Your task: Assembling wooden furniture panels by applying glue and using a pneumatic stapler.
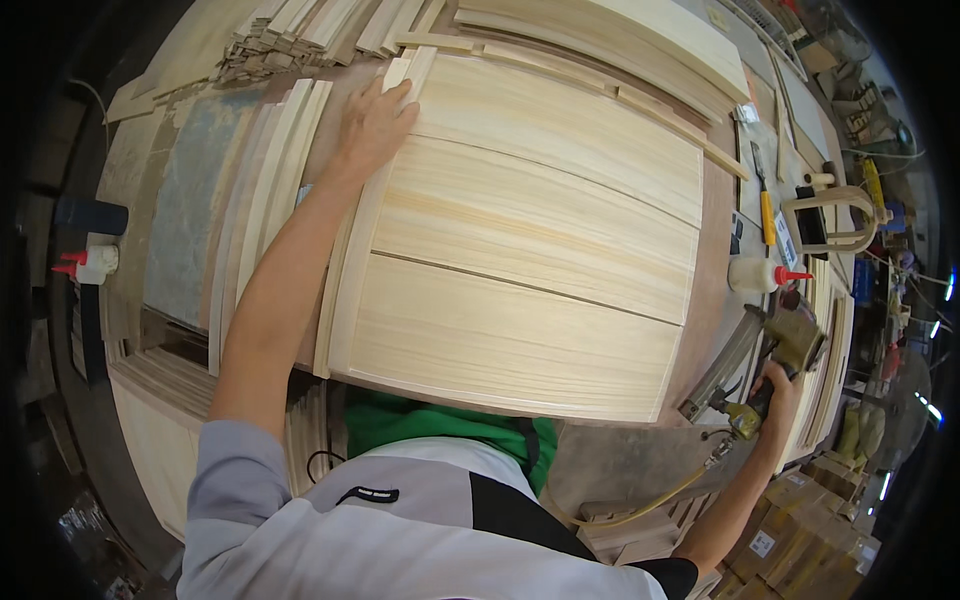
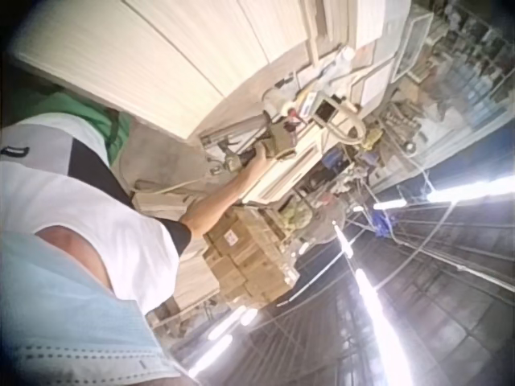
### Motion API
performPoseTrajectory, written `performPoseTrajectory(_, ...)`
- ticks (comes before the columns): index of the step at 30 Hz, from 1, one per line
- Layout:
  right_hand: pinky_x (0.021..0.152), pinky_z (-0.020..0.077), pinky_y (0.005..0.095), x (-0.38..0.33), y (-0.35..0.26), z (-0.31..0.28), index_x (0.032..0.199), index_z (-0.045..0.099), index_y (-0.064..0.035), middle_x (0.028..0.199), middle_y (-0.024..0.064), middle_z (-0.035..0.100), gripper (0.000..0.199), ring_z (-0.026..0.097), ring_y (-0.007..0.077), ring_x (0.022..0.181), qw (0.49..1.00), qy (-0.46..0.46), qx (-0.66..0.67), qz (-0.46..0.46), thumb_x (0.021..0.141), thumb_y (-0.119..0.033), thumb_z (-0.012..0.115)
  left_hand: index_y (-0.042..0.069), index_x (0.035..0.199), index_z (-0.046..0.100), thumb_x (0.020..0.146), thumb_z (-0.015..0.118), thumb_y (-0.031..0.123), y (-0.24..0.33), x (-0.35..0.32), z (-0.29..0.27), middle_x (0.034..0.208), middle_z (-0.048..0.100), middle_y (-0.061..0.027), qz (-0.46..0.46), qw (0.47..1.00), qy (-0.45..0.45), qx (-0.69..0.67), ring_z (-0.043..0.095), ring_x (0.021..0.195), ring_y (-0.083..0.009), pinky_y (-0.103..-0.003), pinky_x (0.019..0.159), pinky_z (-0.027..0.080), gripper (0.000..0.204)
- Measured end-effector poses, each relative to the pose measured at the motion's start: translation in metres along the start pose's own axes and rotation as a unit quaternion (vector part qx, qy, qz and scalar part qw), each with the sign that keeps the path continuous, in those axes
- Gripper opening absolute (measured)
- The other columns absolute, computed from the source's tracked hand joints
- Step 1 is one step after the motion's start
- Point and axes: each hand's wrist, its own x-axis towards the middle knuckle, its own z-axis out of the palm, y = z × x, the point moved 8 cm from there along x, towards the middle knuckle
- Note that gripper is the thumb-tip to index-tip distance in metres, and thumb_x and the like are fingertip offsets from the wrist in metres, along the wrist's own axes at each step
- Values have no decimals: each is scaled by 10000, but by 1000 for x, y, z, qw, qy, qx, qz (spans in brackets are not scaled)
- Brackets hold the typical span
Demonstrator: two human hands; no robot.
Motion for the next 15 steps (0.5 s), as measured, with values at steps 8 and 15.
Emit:
performPoseTrajectory(8,465,376,254,-59,-215,167,880,589,-15,587,21,529,252,503,106,484,972,-112,-114,-172,817,-256,630,75,1213,636,849,592,305,2,2,11,1266,529,-260,-5,1000,-9,-7,489,1148,-414,-467,1004,386,433)
performPoseTrajectory(15,528,450,252,-54,-324,374,937,624,11,627,44,575,360,571,104,549,877,-294,-174,-337,813,-327,630,85,1181,657,835,613,286,-1,-2,8,1247,542,-245,3,1000,11,-17,506,1095,-400,-461,959,417,403)
